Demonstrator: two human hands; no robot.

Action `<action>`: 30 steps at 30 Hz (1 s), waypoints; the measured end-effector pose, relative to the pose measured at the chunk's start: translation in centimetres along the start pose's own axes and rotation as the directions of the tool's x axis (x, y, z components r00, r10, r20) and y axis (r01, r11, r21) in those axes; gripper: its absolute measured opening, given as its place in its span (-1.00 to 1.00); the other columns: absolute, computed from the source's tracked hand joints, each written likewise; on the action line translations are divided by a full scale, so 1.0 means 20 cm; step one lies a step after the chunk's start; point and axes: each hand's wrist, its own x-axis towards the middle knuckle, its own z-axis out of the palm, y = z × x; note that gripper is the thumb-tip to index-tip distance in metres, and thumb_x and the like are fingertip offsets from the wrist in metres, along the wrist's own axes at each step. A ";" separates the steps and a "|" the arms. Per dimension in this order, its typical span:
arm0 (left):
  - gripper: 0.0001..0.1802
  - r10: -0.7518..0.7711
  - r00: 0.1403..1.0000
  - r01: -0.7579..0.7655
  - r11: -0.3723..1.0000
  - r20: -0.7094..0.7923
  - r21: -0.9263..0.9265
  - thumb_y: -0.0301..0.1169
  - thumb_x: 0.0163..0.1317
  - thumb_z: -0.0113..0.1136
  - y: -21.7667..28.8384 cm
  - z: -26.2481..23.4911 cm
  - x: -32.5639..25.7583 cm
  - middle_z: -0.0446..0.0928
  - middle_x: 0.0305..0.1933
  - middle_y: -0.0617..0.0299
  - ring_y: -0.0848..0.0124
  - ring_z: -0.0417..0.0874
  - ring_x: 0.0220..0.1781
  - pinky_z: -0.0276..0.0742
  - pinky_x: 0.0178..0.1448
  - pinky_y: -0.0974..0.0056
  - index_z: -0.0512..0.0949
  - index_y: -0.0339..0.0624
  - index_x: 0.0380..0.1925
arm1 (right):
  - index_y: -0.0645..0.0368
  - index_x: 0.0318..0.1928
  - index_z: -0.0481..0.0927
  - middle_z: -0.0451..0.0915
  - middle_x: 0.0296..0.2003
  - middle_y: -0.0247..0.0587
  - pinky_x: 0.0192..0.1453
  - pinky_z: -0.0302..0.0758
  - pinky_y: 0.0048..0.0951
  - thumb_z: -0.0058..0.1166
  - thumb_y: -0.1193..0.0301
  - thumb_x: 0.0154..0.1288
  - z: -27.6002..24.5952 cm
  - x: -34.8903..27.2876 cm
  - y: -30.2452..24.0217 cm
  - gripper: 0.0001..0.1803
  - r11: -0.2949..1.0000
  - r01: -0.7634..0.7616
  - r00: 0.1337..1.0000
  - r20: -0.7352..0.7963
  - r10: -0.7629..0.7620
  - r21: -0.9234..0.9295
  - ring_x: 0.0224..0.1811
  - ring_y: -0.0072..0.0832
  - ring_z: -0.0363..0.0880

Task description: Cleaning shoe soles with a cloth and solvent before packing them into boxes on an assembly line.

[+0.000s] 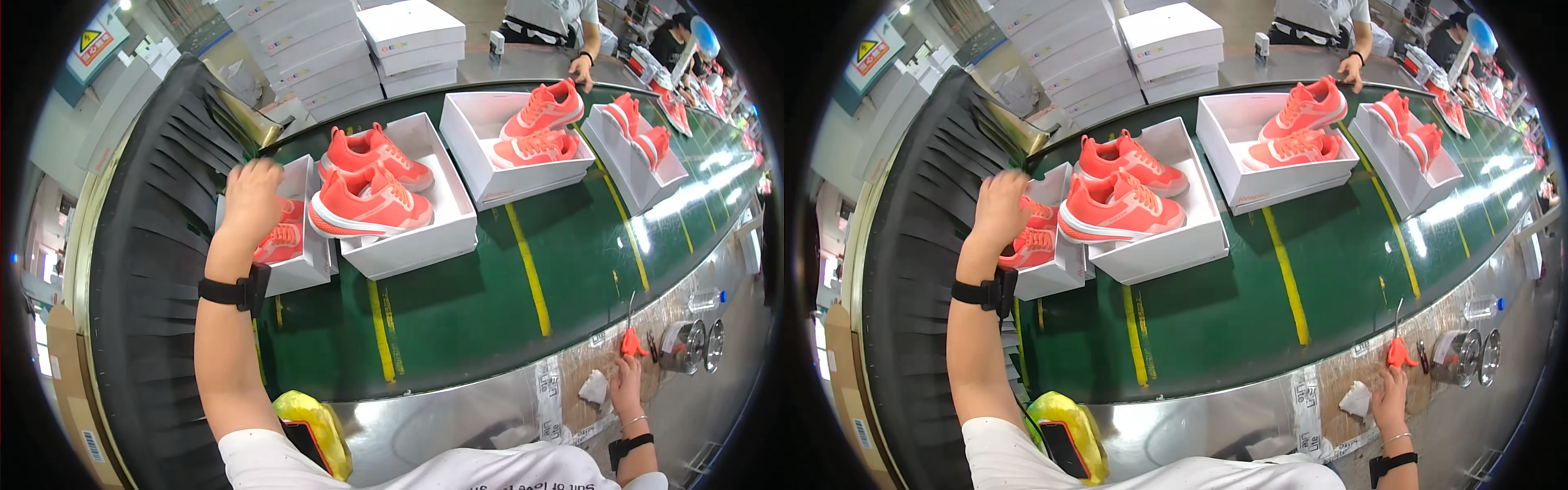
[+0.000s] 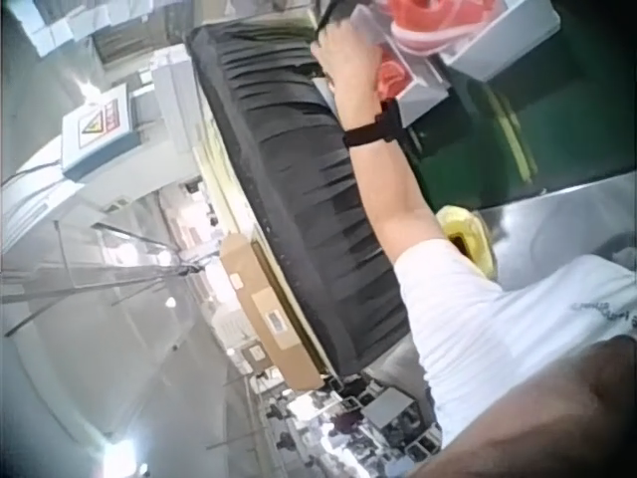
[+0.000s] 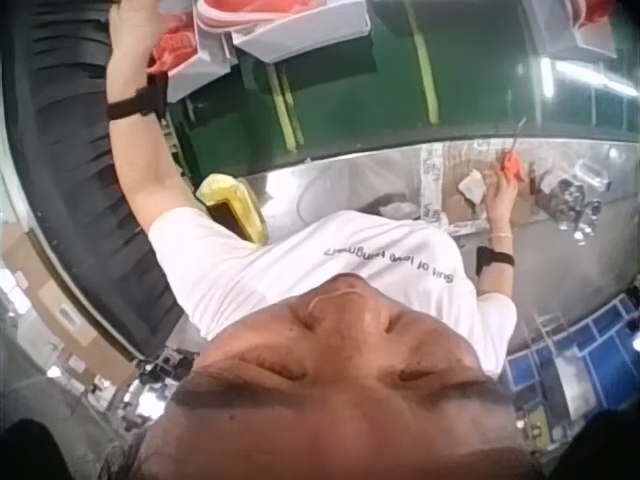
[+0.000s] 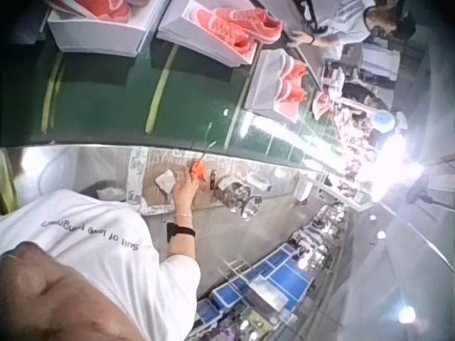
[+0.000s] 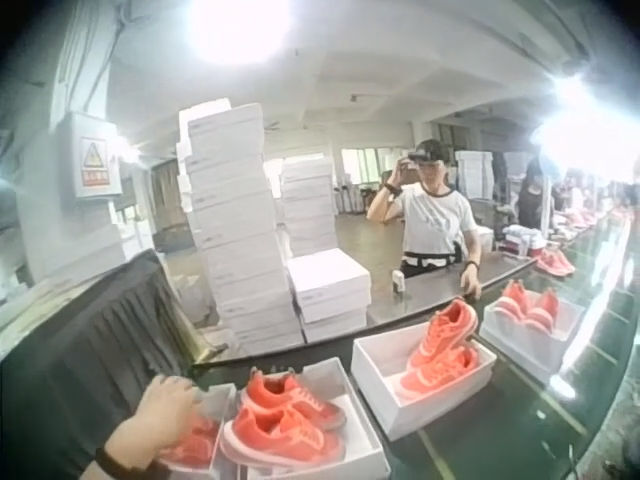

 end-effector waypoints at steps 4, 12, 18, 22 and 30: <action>-0.55 0.287 0.957 -0.259 0.787 -0.039 -0.560 -0.50 -0.30 0.22 0.25 -0.07 0.37 0.50 -0.14 0.02 0.02 0.50 -0.06 0.41 0.03 0.12 0.48 -0.21 -0.24 | 0.29 -0.09 0.49 0.37 0.06 0.12 0.31 0.17 -0.11 -0.03 0.65 -0.09 -0.06 -0.04 -0.14 -0.58 0.999 -0.042 0.998 0.055 0.042 -0.005 0.20 0.03 0.23; -0.12 0.103 0.861 -0.082 0.995 0.498 -0.064 -0.60 -0.11 0.05 -0.09 0.51 0.53 0.47 0.08 -0.03 0.11 0.40 0.22 -0.07 0.43 0.00 0.07 -0.08 0.33 | 0.22 -0.08 0.47 0.40 0.00 0.05 0.23 0.26 -0.12 0.02 0.59 0.02 -0.20 -0.20 -0.39 -0.64 0.989 -0.065 0.997 0.050 0.059 0.132 0.14 0.01 0.29; -0.21 0.060 0.897 -0.004 0.992 0.439 -0.128 -0.59 -0.01 -0.02 0.11 0.24 0.38 0.52 -0.05 -0.12 -0.13 0.46 0.06 0.41 0.03 0.00 0.07 0.12 0.29 | 0.14 0.11 0.38 0.32 0.13 0.04 0.26 0.20 -0.10 0.07 0.55 0.00 -0.18 -0.21 -0.43 -0.45 0.992 0.124 0.989 0.086 -0.123 -0.010 0.21 -0.04 0.24; -0.21 -0.076 0.928 0.134 0.982 0.365 -0.137 -0.62 -0.02 -0.05 0.10 -0.24 0.21 0.42 0.10 -0.14 -0.17 0.46 0.02 0.42 0.01 -0.01 0.10 0.13 0.29 | 0.08 0.23 0.29 0.21 0.24 0.04 0.29 0.14 -0.09 0.01 0.50 0.06 -0.06 -0.22 -0.34 -0.37 0.952 0.272 0.953 0.173 -0.247 -0.141 0.27 -0.07 0.19; -0.58 -0.139 0.657 0.543 -0.595 0.741 -0.593 -0.39 0.33 -0.10 0.62 -0.91 -0.47 0.35 0.21 0.10 0.31 0.40 0.20 0.35 0.25 0.23 0.30 -0.23 0.18 | 0.13 0.21 0.28 0.23 0.23 0.06 0.23 0.26 -0.18 -0.04 0.56 0.07 -0.04 -0.22 -0.14 -0.40 0.926 0.372 0.912 0.165 -0.377 0.060 0.22 -0.04 0.26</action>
